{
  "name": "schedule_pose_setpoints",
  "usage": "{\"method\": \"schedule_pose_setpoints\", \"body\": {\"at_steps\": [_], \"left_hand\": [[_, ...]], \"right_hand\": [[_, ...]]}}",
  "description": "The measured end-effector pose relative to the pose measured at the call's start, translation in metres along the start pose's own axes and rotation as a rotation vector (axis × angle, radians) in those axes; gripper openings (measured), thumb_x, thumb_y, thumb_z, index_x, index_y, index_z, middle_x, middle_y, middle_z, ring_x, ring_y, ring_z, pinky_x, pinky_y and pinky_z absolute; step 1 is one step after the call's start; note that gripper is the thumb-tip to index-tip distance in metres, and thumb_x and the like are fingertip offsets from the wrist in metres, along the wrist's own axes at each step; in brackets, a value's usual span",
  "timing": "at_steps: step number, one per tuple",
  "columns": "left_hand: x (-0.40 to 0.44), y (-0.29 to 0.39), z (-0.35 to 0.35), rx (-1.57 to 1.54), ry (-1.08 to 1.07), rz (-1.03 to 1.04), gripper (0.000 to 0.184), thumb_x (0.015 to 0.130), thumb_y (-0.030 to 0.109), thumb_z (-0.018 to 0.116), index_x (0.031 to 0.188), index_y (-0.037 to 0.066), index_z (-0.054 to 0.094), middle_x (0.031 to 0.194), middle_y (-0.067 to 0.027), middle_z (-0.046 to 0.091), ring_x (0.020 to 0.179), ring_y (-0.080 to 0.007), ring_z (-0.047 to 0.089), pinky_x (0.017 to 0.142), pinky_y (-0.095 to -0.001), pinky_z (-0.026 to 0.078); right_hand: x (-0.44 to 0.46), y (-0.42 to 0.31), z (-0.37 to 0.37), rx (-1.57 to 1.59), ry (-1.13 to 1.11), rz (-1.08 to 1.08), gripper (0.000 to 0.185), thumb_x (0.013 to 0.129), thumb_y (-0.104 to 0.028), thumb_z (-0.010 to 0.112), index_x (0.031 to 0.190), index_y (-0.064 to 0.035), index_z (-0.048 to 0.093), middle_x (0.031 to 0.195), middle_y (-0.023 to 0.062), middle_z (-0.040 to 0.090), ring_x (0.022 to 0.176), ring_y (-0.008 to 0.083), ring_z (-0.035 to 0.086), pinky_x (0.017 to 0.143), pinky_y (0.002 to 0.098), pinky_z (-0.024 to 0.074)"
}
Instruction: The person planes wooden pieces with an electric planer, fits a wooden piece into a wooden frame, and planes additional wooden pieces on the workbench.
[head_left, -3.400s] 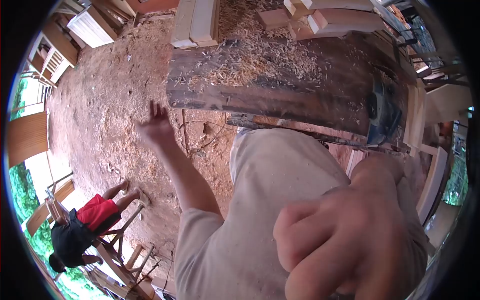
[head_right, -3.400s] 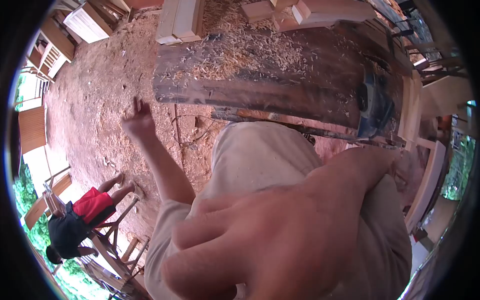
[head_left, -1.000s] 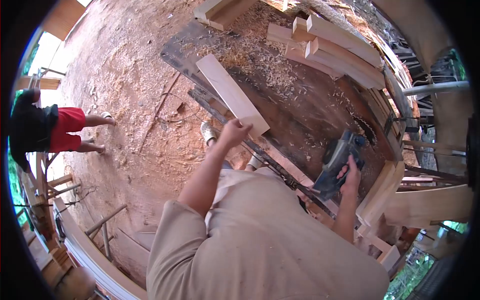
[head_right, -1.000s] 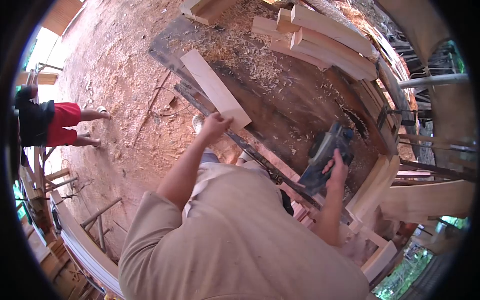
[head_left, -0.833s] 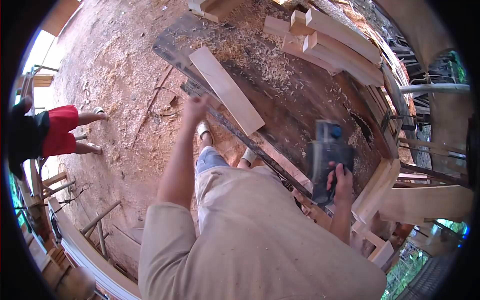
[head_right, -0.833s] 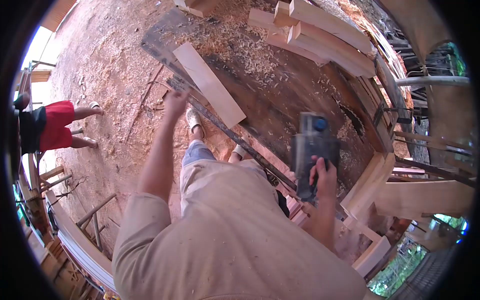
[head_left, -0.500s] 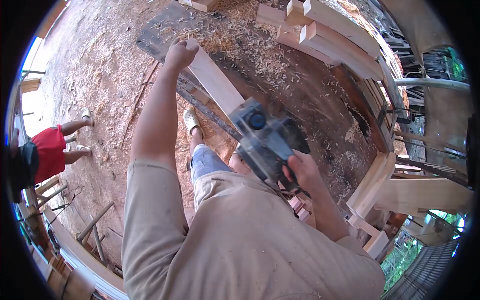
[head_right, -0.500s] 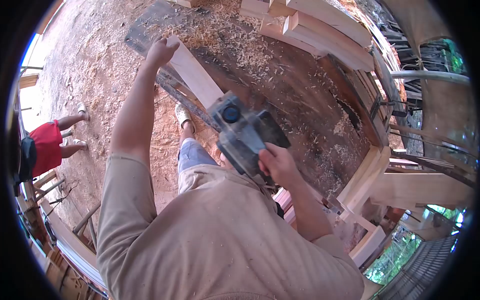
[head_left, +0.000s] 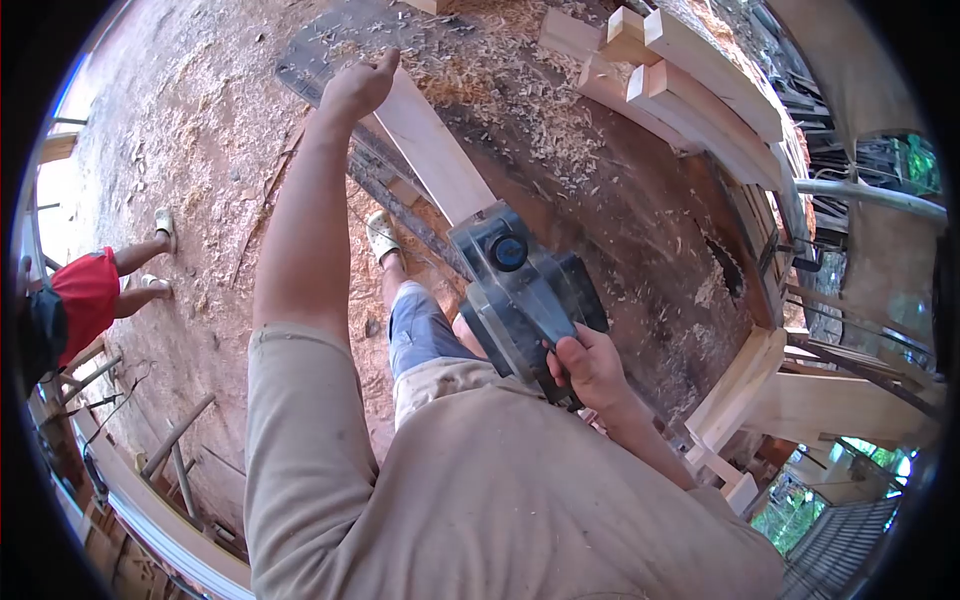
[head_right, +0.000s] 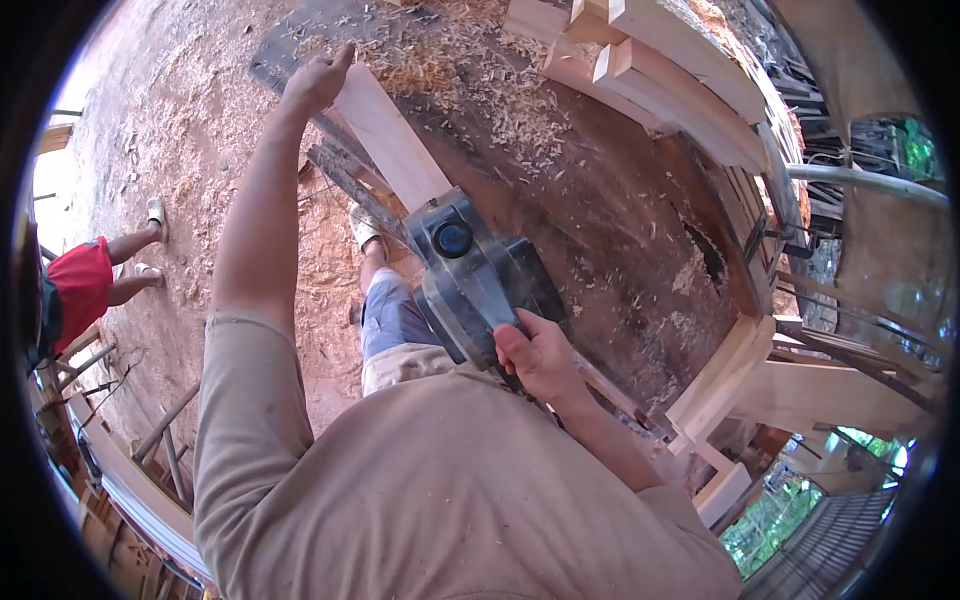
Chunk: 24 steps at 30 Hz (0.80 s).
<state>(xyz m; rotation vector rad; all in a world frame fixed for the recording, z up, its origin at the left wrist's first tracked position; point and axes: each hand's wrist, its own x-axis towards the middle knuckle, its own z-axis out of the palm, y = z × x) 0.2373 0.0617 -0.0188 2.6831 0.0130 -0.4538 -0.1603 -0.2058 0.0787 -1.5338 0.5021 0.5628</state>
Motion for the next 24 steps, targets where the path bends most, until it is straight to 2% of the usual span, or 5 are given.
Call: {"method": "schedule_pose_setpoints", "body": {"at_steps": [13, 16, 19, 22, 24], "left_hand": [[0.038, -0.028, -0.015, -0.131, -0.182, 0.097, 0.084, 0.094, 0.071, 0.033, 0.12, -0.002, 0.066, 0.125, -0.0288, 0.061, 0.124, -0.0414, 0.055, 0.106, -0.0428, 0.04], [0.039, -0.031, -0.018, -0.26, -0.253, 0.065, 0.084, 0.094, 0.071, 0.033, 0.115, -0.003, 0.068, 0.123, -0.029, 0.062, 0.121, -0.0421, 0.056, 0.105, -0.0426, 0.041], [0.041, -0.041, -0.014, -0.292, -0.263, 0.105, 0.081, 0.096, 0.068, 0.032, 0.114, -0.002, 0.069, 0.119, -0.0275, 0.065, 0.117, -0.0401, 0.058, 0.104, -0.0428, 0.042], [0.038, -0.055, 0.011, -0.615, -0.143, 0.056, 0.077, 0.1, 0.062, 0.031, 0.114, -0.003, 0.069, 0.116, -0.0258, 0.067, 0.119, -0.0349, 0.059, 0.103, -0.0423, 0.042], [0.001, -0.052, 0.015, -0.907, 0.337, 0.009, 0.072, 0.102, 0.058, 0.033, 0.117, -0.002, 0.068, 0.107, -0.0222, 0.07, 0.111, -0.0289, 0.062, 0.094, -0.0414, 0.045]], "right_hand": [[0.092, -0.067, 0.038, -0.042, -0.001, -0.057, 0.051, 0.093, -0.053, 0.062, 0.076, -0.0047, 0.058, 0.061, -0.0012, 0.054, 0.052, 0.0054, 0.049, 0.049, 0.0234, 0.0381], [0.122, -0.09, 0.05, -0.089, -0.065, -0.082, 0.057, 0.097, -0.055, 0.054, 0.097, 0.0012, 0.062, 0.063, 0.0012, 0.055, 0.051, 0.007, 0.048, 0.047, 0.0235, 0.0371], [0.154, -0.121, 0.069, -0.035, -0.015, -0.088, 0.051, 0.094, -0.051, 0.061, 0.073, -0.0046, 0.058, 0.057, -0.0001, 0.054, 0.045, 0.0067, 0.048, 0.042, 0.0234, 0.0356], [0.183, -0.143, 0.08, -0.041, -0.011, -0.128, 0.052, 0.093, -0.051, 0.062, 0.075, -0.0028, 0.059, 0.055, 0.001, 0.053, 0.042, 0.0084, 0.049, 0.039, 0.0247, 0.0364], [0.2, -0.15, 0.083, -0.008, -0.032, -0.15, 0.054, 0.092, -0.053, 0.062, 0.075, -0.0019, 0.06, 0.054, 0.0019, 0.054, 0.041, 0.0093, 0.05, 0.038, 0.0252, 0.0365]]}}
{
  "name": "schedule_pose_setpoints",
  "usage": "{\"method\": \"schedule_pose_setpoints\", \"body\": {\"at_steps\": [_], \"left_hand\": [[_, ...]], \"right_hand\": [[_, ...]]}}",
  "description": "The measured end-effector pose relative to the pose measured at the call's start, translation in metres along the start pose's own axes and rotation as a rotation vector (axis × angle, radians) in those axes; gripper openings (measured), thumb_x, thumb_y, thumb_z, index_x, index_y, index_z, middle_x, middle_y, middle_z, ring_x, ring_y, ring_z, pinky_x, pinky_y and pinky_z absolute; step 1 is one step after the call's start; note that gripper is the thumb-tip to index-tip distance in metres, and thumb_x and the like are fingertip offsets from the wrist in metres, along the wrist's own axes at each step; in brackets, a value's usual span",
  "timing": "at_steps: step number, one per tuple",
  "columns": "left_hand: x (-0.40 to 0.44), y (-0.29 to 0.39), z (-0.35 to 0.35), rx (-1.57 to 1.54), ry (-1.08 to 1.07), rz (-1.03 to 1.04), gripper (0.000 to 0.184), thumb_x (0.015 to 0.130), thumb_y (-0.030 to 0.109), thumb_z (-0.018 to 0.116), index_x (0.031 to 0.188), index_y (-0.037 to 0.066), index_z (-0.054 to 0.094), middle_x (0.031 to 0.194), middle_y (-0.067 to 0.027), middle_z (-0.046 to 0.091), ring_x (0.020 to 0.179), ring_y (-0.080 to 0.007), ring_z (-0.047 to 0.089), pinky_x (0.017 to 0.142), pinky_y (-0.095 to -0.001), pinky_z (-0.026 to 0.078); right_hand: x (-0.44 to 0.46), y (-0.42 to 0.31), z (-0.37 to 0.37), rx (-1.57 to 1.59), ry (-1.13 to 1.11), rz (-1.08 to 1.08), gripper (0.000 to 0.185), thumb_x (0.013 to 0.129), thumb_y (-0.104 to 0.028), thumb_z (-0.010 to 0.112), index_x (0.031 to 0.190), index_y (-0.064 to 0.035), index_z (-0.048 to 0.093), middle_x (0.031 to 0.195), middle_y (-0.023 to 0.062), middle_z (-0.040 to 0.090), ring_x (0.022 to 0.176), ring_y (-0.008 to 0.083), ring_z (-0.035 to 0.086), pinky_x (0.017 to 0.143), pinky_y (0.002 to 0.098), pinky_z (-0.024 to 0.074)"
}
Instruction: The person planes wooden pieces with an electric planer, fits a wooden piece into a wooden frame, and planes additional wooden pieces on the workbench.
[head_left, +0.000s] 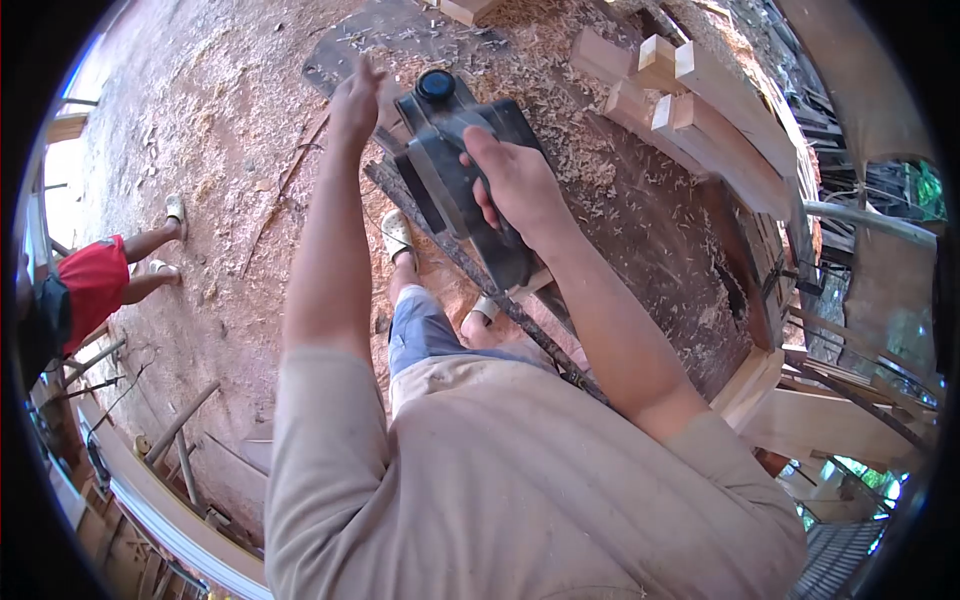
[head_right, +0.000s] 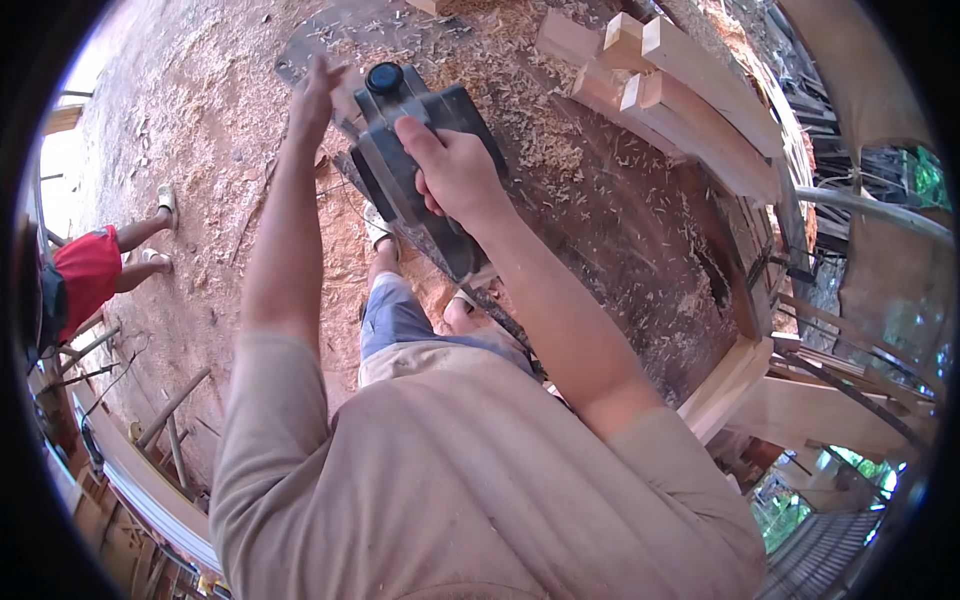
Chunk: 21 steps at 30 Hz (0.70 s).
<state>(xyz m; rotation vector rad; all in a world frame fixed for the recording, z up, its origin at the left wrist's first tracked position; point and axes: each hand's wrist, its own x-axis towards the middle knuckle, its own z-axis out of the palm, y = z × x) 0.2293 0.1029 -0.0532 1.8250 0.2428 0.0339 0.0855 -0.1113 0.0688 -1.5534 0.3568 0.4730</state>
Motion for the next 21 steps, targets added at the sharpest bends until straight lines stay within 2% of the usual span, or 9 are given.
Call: {"method": "schedule_pose_setpoints", "body": {"at_steps": [2, 4, 5, 7, 8, 13, 17, 19, 21], "left_hand": [[-0.067, 0.026, -0.003, -0.061, 0.289, 0.119, 0.058, 0.103, 0.047, 0.041, 0.113, -0.003, 0.069, 0.097, -0.0181, 0.07, 0.097, -0.026, 0.063, 0.083, -0.04, 0.046], [-0.141, 0.019, -0.001, 0.503, 0.34, 0.465, 0.029, 0.099, 0.022, 0.05, 0.089, -0.001, 0.065, 0.09, -0.0167, 0.064, 0.085, -0.0305, 0.059, 0.076, -0.0378, 0.045], [-0.194, 0.062, 0.017, -0.191, 0.103, -0.106, 0.016, 0.09, 0.016, 0.057, 0.087, 0.003, 0.065, 0.086, -0.0151, 0.062, 0.084, -0.0325, 0.058, 0.078, -0.0388, 0.046], [-0.259, 0.0, 0.031, 0.43, -0.488, 0.774, 0.012, 0.077, 0.016, 0.071, 0.087, 0.009, 0.069, 0.096, -0.0077, 0.065, 0.09, -0.0299, 0.062, 0.07, -0.0442, 0.049], [-0.282, 0.03, 0.049, 0.108, -0.636, 0.913, 0.008, 0.07, 0.013, 0.068, 0.075, 0.007, 0.066, 0.085, -0.0123, 0.064, 0.082, -0.0325, 0.06, 0.076, -0.048, 0.049], [-0.298, 0.017, 0.111, 0.215, -0.945, 0.673, 0.024, 0.084, 0.023, 0.06, 0.097, 0.005, 0.069, 0.105, -0.0175, 0.065, 0.109, -0.038, 0.057, 0.101, -0.0478, 0.044], [-0.291, -0.013, 0.142, 0.114, -0.838, 0.881, 0.026, 0.087, 0.026, 0.058, 0.1, 0.005, 0.069, 0.107, -0.0182, 0.065, 0.109, -0.0383, 0.057, 0.101, -0.0476, 0.043], [-0.292, -0.019, 0.14, 0.313, -1.129, 0.751, 0.04, 0.09, 0.028, 0.058, 0.126, 0.01, 0.058, 0.128, -0.0172, 0.059, 0.119, -0.0356, 0.054, 0.105, -0.0457, 0.039], [-0.299, -0.026, 0.144, 0.265, -1.045, 0.771, 0.029, 0.089, 0.03, 0.057, 0.106, 0.008, 0.064, 0.112, -0.0162, 0.063, 0.111, -0.0355, 0.057, 0.103, -0.0471, 0.041]], "right_hand": [[0.004, -0.001, 0.002, -0.014, -0.008, -0.005, 0.057, 0.093, -0.055, 0.06, 0.088, 0.0017, 0.062, 0.055, 0.002, 0.053, 0.041, 0.0092, 0.048, 0.038, 0.0251, 0.0355], [0.007, -0.002, 0.002, -0.023, -0.028, -0.019, 0.063, 0.094, -0.057, 0.057, 0.1, 0.0054, 0.063, 0.055, 0.002, 0.052, 0.04, 0.0091, 0.045, 0.039, 0.0251, 0.0345], [0.007, 0.0, 0.0, -0.018, -0.018, -0.019, 0.065, 0.094, -0.057, 0.058, 0.103, 0.0072, 0.063, 0.055, 0.0022, 0.052, 0.04, 0.0092, 0.044, 0.038, 0.0253, 0.0341], [0.013, 0.003, 0.005, 0.027, -0.04, -0.026, 0.069, 0.094, -0.056, 0.058, 0.109, 0.0106, 0.061, 0.055, 0.0025, 0.052, 0.039, 0.0094, 0.044, 0.037, 0.0259, 0.0332], [0.015, 0.006, 0.004, 0.058, -0.067, -0.032, 0.07, 0.094, -0.056, 0.058, 0.111, 0.0122, 0.06, 0.055, 0.0026, 0.051, 0.039, 0.0096, 0.043, 0.036, 0.0263, 0.0327], [0.016, -0.004, 0.007, -0.02, -0.027, -0.049, 0.056, 0.096, -0.055, 0.055, 0.093, 0.0011, 0.059, 0.053, 0.0027, 0.051, 0.036, 0.0122, 0.044, 0.034, 0.0273, 0.0336], [0.013, -0.003, 0.009, 0.0, 0.012, -0.042, 0.053, 0.094, -0.053, 0.059, 0.082, -0.0016, 0.059, 0.051, 0.0018, 0.051, 0.036, 0.0106, 0.047, 0.033, 0.0259, 0.035], [0.015, -0.005, 0.01, -0.015, 0.031, -0.027, 0.053, 0.094, -0.053, 0.059, 0.081, -0.0017, 0.059, 0.051, 0.0019, 0.052, 0.036, 0.0106, 0.048, 0.033, 0.026, 0.0355], [0.022, -0.005, 0.012, -0.028, 0.048, -0.016, 0.053, 0.094, -0.052, 0.06, 0.079, -0.0014, 0.059, 0.052, 0.0022, 0.052, 0.037, 0.0105, 0.049, 0.033, 0.026, 0.0361]]}}
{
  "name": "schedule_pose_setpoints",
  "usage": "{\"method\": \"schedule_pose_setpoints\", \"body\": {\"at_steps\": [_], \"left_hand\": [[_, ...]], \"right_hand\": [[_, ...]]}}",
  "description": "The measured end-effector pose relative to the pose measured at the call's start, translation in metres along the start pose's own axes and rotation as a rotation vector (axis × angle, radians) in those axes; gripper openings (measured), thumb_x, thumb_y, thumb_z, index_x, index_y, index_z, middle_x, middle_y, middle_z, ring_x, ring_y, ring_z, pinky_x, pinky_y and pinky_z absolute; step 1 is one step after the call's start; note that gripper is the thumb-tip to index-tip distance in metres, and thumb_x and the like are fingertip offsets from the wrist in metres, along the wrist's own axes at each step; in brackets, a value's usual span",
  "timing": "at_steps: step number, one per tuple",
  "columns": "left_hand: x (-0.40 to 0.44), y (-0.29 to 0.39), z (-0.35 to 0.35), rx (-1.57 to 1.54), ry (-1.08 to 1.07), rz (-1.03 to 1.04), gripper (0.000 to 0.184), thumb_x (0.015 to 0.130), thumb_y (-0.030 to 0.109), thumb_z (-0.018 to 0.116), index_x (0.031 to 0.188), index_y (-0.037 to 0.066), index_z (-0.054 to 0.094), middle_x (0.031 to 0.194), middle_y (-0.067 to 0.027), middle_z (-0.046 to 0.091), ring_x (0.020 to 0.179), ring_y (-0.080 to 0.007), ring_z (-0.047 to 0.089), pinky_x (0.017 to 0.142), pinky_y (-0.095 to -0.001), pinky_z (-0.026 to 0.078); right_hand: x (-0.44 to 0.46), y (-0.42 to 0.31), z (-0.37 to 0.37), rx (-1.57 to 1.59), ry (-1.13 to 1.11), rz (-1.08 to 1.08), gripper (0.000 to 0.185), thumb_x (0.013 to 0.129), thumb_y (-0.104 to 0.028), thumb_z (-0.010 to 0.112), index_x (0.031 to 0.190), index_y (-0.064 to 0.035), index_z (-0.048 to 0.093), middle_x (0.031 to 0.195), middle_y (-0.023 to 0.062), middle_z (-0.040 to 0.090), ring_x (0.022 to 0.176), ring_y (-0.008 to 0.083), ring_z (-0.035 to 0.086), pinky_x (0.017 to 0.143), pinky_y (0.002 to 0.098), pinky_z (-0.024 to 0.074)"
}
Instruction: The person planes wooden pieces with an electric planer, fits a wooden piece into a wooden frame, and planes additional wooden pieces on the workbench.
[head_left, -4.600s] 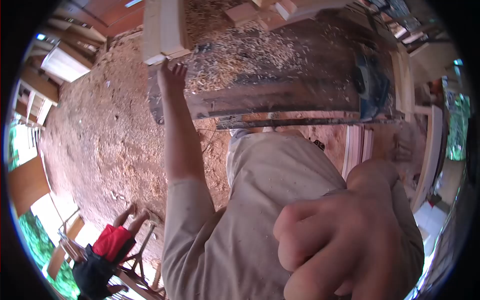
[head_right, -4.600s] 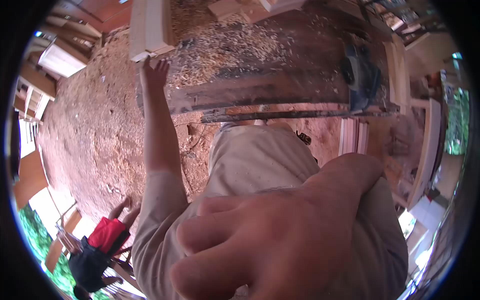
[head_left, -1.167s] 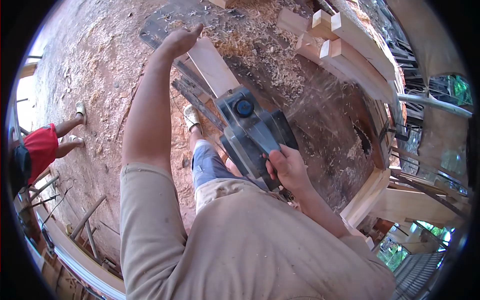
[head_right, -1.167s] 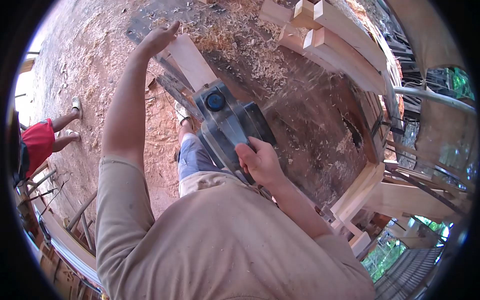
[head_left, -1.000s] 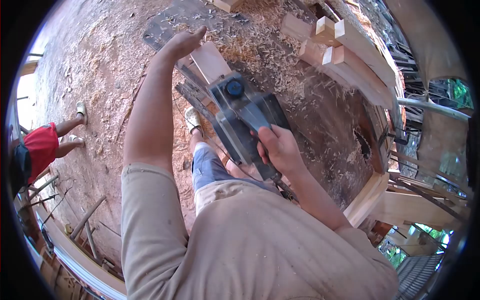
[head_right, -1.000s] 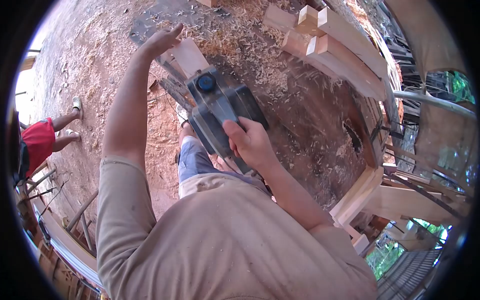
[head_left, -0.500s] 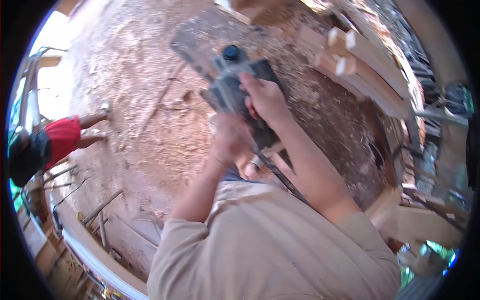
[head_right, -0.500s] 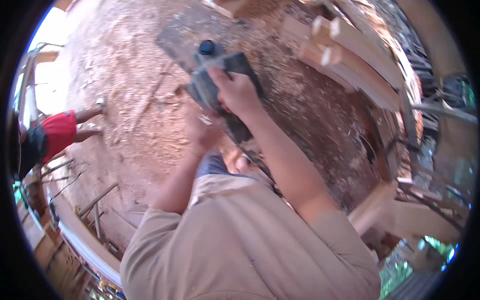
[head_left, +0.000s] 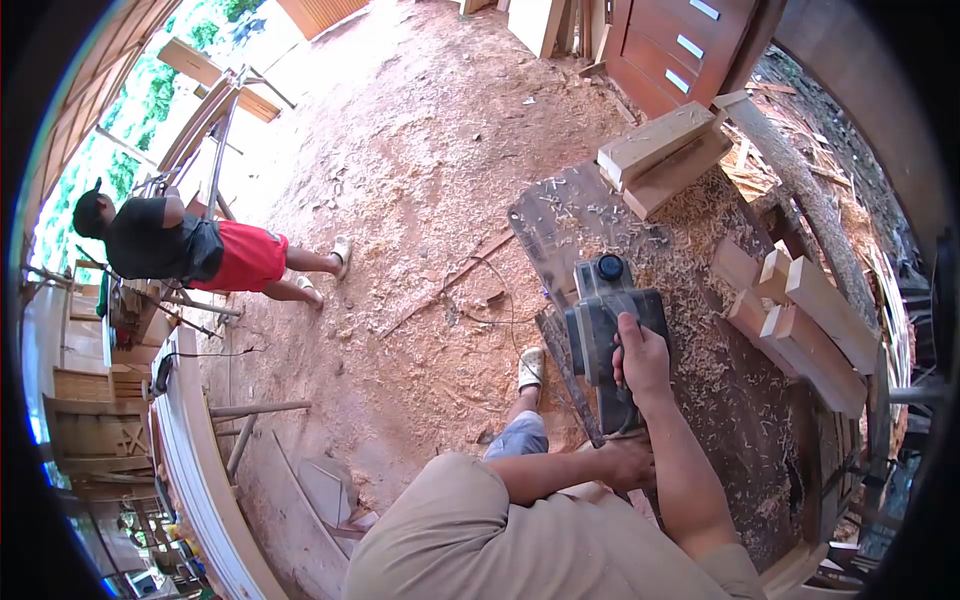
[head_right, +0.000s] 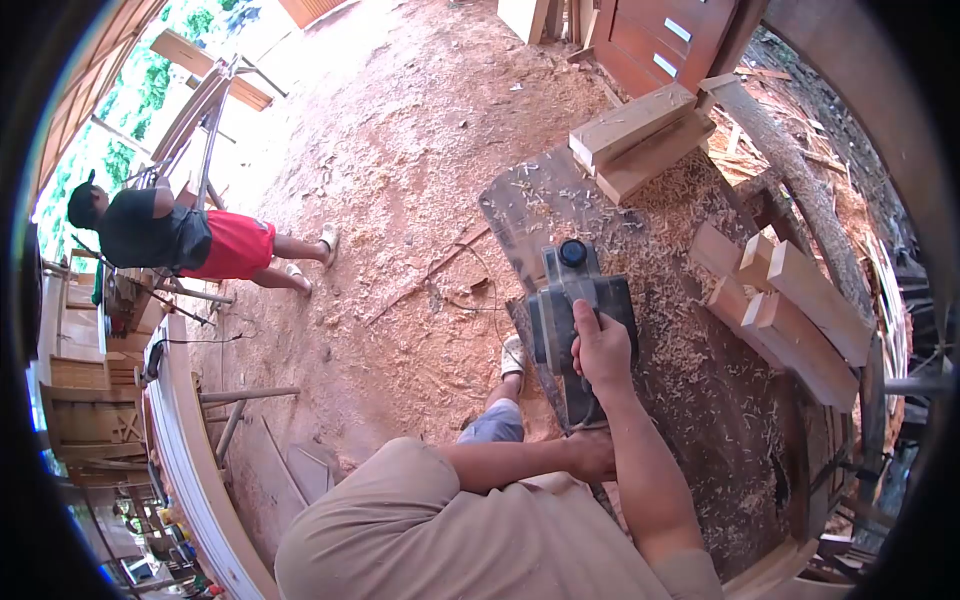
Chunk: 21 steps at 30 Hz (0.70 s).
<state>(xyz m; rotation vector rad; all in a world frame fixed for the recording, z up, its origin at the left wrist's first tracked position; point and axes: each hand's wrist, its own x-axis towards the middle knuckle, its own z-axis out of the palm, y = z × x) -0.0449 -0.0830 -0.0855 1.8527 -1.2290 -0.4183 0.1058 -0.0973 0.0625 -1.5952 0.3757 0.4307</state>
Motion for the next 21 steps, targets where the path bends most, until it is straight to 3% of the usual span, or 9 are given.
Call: {"method": "schedule_pose_setpoints", "body": {"at_steps": [2, 4, 7, 10, 12, 14, 15, 17, 21], "left_hand": [[0.001, -0.002, 0.004, -0.007, 0.105, 0.006, 0.031, 0.089, 0.033, 0.056, 0.087, 0.005, 0.07, 0.097, -0.0152, 0.067, 0.103, -0.0353, 0.06, 0.1, -0.0485, 0.042], [0.001, 0.008, -0.015, -0.109, 0.134, 0.038, 0.032, 0.088, 0.035, 0.058, 0.078, 0.006, 0.071, 0.091, -0.0134, 0.068, 0.101, -0.0323, 0.06, 0.102, -0.0495, 0.039], [0.005, -0.008, 0.01, -0.022, 0.216, 0.132, 0.032, 0.087, 0.035, 0.059, 0.074, 0.007, 0.07, 0.089, -0.0115, 0.068, 0.101, -0.0303, 0.061, 0.105, -0.0508, 0.036], [0.004, -0.002, -0.017, 0.059, 0.115, 0.129, 0.032, 0.086, 0.034, 0.06, 0.073, 0.007, 0.069, 0.088, -0.0103, 0.068, 0.1, -0.0306, 0.061, 0.105, -0.0512, 0.035], [0.015, -0.028, 0.009, 0.001, 0.292, 0.216, 0.031, 0.086, 0.034, 0.06, 0.072, 0.008, 0.069, 0.087, -0.0102, 0.068, 0.1, -0.0312, 0.061, 0.105, -0.0522, 0.035], [0.012, -0.017, 0.0, -0.226, 0.269, 0.08, 0.025, 0.088, 0.031, 0.059, 0.077, 0.012, 0.071, 0.095, -0.0116, 0.068, 0.103, -0.0338, 0.06, 0.108, -0.0544, 0.032], [0.012, -0.018, -0.005, -0.134, 0.223, 0.081, 0.023, 0.088, 0.03, 0.059, 0.084, 0.012, 0.073, 0.1, -0.0107, 0.069, 0.105, -0.0347, 0.059, 0.109, -0.0537, 0.031], [0.017, 0.009, -0.037, -0.169, 0.445, 0.222, 0.025, 0.089, 0.033, 0.06, 0.09, 0.011, 0.073, 0.103, -0.0097, 0.069, 0.107, -0.0338, 0.059, 0.108, -0.053, 0.032], [-0.006, 0.02, -0.021, -0.059, 0.193, 0.057, 0.029, 0.092, 0.035, 0.059, 0.092, 0.009, 0.072, 0.109, -0.0091, 0.069, 0.113, -0.0294, 0.058, 0.11, -0.0504, 0.03]], "right_hand": [[0.007, -0.01, 0.006, -0.006, 0.007, -0.014, 0.053, 0.094, -0.052, 0.06, 0.08, -0.001, 0.06, 0.052, 0.0022, 0.052, 0.037, 0.0105, 0.049, 0.033, 0.0258, 0.0359], [0.021, -0.019, 0.014, -0.015, -0.006, -0.027, 0.054, 0.094, -0.053, 0.06, 0.08, -0.0005, 0.06, 0.051, 0.0023, 0.052, 0.037, 0.0105, 0.049, 0.033, 0.0257, 0.0358], [0.049, -0.037, 0.032, -0.015, 0.032, -0.071, 0.056, 0.093, -0.054, 0.06, 0.077, -0.0003, 0.06, 0.051, 0.0024, 0.052, 0.036, 0.0105, 0.048, 0.033, 0.0259, 0.0354], [0.078, -0.048, 0.045, -0.044, -0.037, -0.155, 0.056, 0.093, -0.053, 0.062, 0.069, -0.0023, 0.058, 0.051, 0.0024, 0.052, 0.036, 0.0107, 0.047, 0.033, 0.0265, 0.0349], [0.089, -0.054, 0.046, -0.008, -0.083, -0.179, 0.056, 0.092, -0.053, 0.062, 0.069, -0.0029, 0.057, 0.052, 0.0028, 0.052, 0.036, 0.0111, 0.048, 0.033, 0.0273, 0.0347], [0.091, -0.05, 0.047, 0.057, -0.097, -0.154, 0.054, 0.093, -0.052, 0.063, 0.072, -0.0024, 0.057, 0.053, 0.003, 0.052, 0.036, 0.0115, 0.048, 0.033, 0.0279, 0.0344], [0.093, -0.046, 0.045, 0.103, -0.106, -0.152, 0.053, 0.093, -0.051, 0.063, 0.075, -0.0021, 0.058, 0.053, 0.003, 0.052, 0.037, 0.0117, 0.048, 0.033, 0.0281, 0.0343], [0.081, -0.046, 0.042, 0.024, -0.045, -0.19, 0.052, 0.094, -0.051, 0.062, 0.079, -0.002, 0.058, 0.054, 0.0023, 0.052, 0.038, 0.011, 0.048, 0.034, 0.0268, 0.0344], [0.03, -0.03, 0.015, 0.037, -0.024, -0.183, 0.051, 0.093, -0.052, 0.062, 0.082, -0.0022, 0.061, 0.055, 0.0021, 0.053, 0.038, 0.0104, 0.048, 0.035, 0.0256, 0.0354]]}}
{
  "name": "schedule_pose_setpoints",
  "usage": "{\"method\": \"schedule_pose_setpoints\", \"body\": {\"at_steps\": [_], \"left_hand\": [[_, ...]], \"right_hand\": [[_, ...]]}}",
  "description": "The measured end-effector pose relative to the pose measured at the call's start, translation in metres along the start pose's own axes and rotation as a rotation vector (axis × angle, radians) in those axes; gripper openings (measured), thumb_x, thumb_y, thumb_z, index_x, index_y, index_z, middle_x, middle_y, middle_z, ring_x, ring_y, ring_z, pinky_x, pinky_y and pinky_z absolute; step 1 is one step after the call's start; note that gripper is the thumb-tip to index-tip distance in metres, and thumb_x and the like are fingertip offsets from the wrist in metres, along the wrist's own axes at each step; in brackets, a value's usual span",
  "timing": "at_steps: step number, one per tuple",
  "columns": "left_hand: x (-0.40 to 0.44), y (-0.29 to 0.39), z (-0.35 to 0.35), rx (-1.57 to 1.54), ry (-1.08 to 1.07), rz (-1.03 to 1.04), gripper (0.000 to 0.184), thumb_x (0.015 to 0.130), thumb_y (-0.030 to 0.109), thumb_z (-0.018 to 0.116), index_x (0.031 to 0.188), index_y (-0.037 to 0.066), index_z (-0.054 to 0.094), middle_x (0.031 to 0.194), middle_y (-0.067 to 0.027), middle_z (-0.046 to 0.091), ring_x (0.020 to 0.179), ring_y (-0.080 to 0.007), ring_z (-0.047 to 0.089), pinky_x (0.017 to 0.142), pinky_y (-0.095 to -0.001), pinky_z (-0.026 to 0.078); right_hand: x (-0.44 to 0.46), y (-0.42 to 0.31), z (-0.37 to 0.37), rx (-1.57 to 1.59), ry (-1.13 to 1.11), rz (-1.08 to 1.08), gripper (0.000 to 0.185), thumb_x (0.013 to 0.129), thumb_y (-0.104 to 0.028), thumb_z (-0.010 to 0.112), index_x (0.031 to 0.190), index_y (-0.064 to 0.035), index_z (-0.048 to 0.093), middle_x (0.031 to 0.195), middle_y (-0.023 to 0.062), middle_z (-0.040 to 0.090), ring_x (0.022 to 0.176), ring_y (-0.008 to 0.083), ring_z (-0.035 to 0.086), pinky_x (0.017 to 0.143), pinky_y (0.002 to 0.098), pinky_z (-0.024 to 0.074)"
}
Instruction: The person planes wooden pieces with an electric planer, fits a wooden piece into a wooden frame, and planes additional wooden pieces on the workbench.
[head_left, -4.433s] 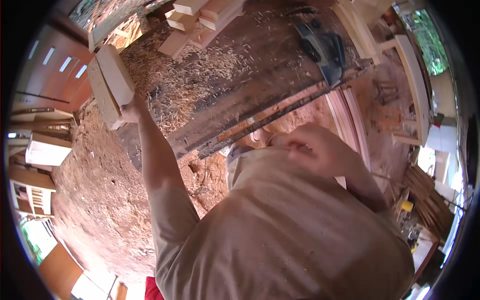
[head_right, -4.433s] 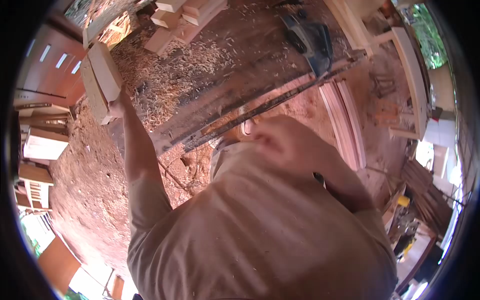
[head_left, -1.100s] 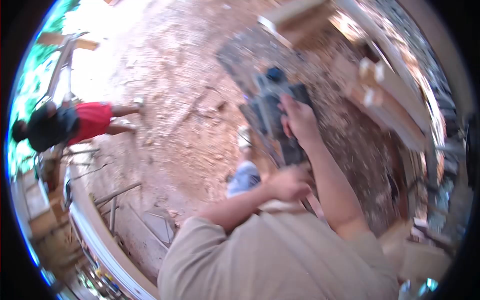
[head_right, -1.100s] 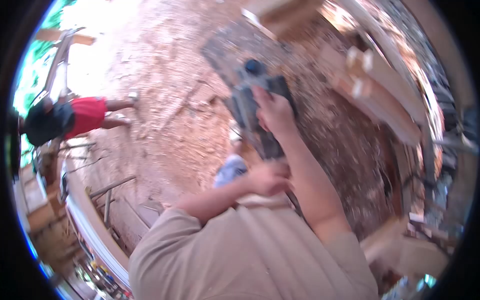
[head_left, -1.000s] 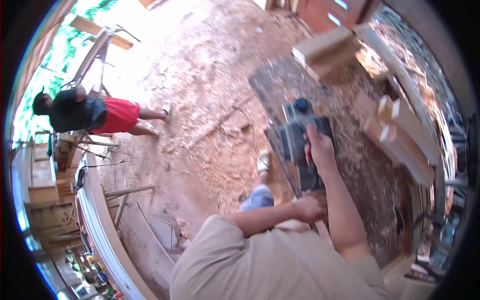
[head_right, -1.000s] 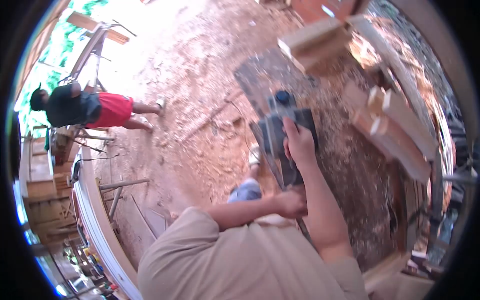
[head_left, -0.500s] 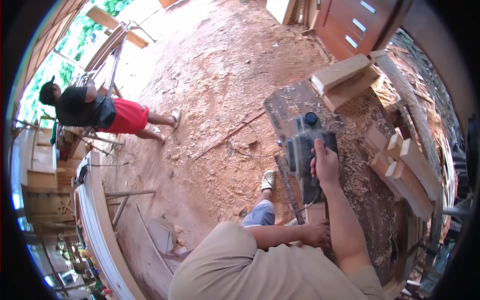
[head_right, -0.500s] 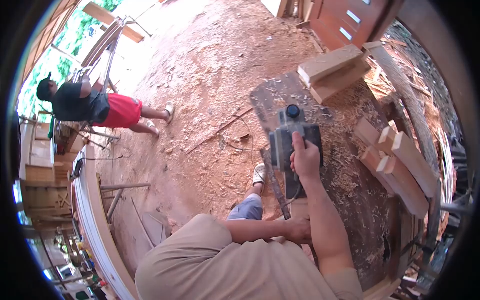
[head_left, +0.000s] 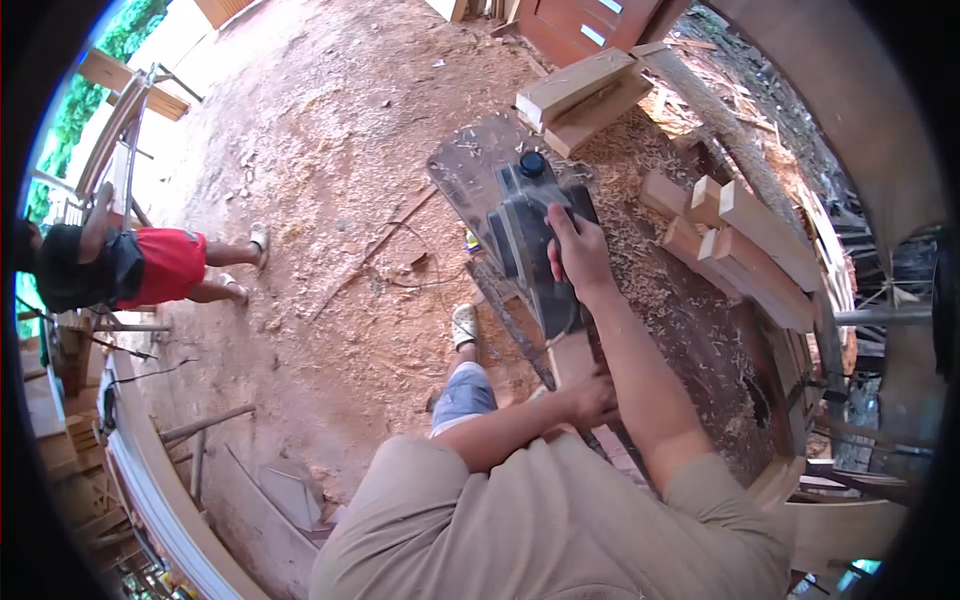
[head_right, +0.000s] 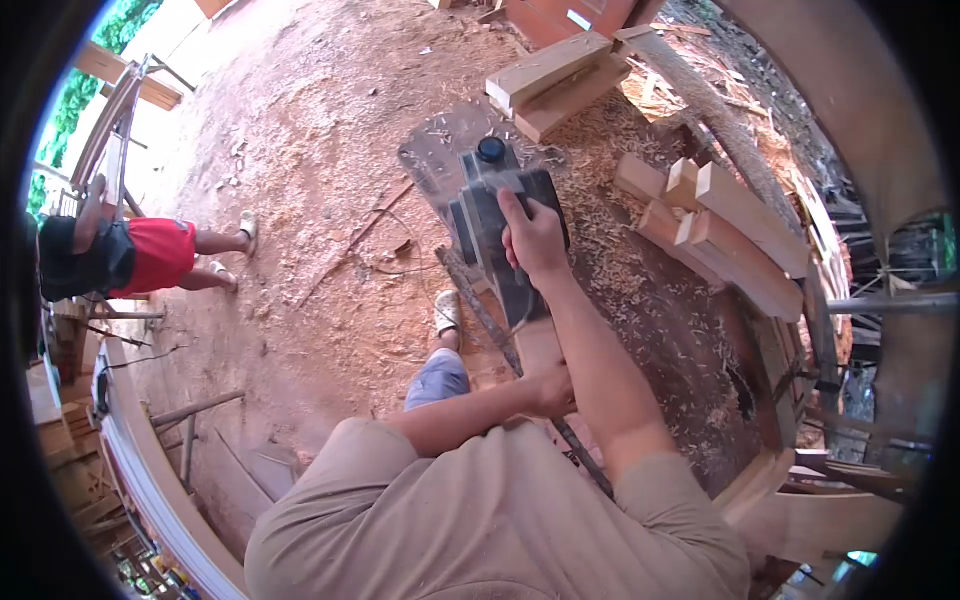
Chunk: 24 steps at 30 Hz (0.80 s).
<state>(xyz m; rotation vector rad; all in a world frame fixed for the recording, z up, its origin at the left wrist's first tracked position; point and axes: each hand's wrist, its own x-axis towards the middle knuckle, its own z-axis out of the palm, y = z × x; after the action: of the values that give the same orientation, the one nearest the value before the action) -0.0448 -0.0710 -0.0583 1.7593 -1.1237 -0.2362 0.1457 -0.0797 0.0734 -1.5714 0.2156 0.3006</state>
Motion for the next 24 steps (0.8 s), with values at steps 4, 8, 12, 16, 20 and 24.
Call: {"method": "schedule_pose_setpoints", "body": {"at_steps": [4, 8, 12, 16, 20, 24], "left_hand": [[-0.021, 0.014, 0.019, -0.099, -0.248, 0.047, 0.033, 0.092, 0.032, 0.057, 0.096, 0.003, 0.071, 0.118, -0.0095, 0.066, 0.116, -0.0266, 0.057, 0.109, -0.0513, 0.032], [-0.01, 0.015, 0.034, -0.242, -0.115, 0.064, 0.033, 0.092, 0.029, 0.059, 0.074, 0.001, 0.067, 0.085, -0.016, 0.065, 0.09, -0.0332, 0.064, 0.082, -0.0476, 0.049], [-0.019, 0.08, -0.034, -0.335, -0.223, 0.21, 0.036, 0.092, 0.028, 0.063, 0.067, 0.002, 0.059, 0.065, -0.0166, 0.058, 0.064, -0.0368, 0.061, 0.06, -0.0475, 0.048], [-0.066, 0.063, -0.073, -0.324, 0.563, -0.111, 0.02, 0.085, 0.012, 0.068, 0.07, 0.005, 0.057, 0.072, -0.0094, 0.062, 0.063, -0.0273, 0.062, 0.055, -0.0401, 0.047], [-0.058, 0.0, -0.119, 0.039, 1.021, -0.77, 0.025, 0.098, 0.018, 0.053, 0.088, -0.004, 0.061, 0.088, -0.0195, 0.063, 0.079, -0.0314, 0.061, 0.072, -0.0418, 0.048], [-0.004, -0.03, -0.067, 0.143, 0.716, -0.76, 0.05, 0.082, 0.034, 0.075, 0.1, -0.012, 0.065, 0.149, -0.0343, 0.03, 0.138, -0.0474, 0.032, 0.115, -0.0473, 0.028]], "right_hand": [[-0.062, 0.008, -0.034, -0.01, 0.103, 0.077, 0.056, 0.095, -0.054, 0.057, 0.101, 0.0015, 0.063, 0.058, 0.0035, 0.054, 0.041, 0.011, 0.048, 0.038, 0.0259, 0.0382], [-0.091, 0.022, -0.062, 0.049, 0.247, 0.047, 0.053, 0.097, -0.051, 0.058, 0.103, 0.0019, 0.063, 0.058, 0.0011, 0.053, 0.041, 0.009, 0.047, 0.037, 0.0251, 0.0364], [-0.123, 0.029, -0.099, 0.06, 0.313, 0.04, 0.056, 0.098, -0.052, 0.055, 0.107, 0.0029, 0.062, 0.059, 0.0032, 0.053, 0.042, 0.0102, 0.047, 0.038, 0.0256, 0.0368], [-0.171, 0.043, -0.144, 0.01, 0.385, 0.046, 0.056, 0.099, -0.052, 0.053, 0.106, 0.0032, 0.062, 0.059, 0.0032, 0.052, 0.043, 0.0103, 0.047, 0.039, 0.0258, 0.0373], [-0.23, 0.05, -0.175, -0.091, 0.458, 0.166, 0.056, 0.1, -0.052, 0.05, 0.104, 0.0021, 0.062, 0.058, 0.003, 0.053, 0.043, 0.01, 0.047, 0.039, 0.0254, 0.0374], [-0.281, 0.07, -0.21, -0.191, 0.503, 0.366, 0.061, 0.101, -0.057, 0.043, 0.108, 0.0002, 0.063, 0.06, 0.0036, 0.055, 0.043, 0.0125, 0.049, 0.039, 0.0271, 0.0409]]}}
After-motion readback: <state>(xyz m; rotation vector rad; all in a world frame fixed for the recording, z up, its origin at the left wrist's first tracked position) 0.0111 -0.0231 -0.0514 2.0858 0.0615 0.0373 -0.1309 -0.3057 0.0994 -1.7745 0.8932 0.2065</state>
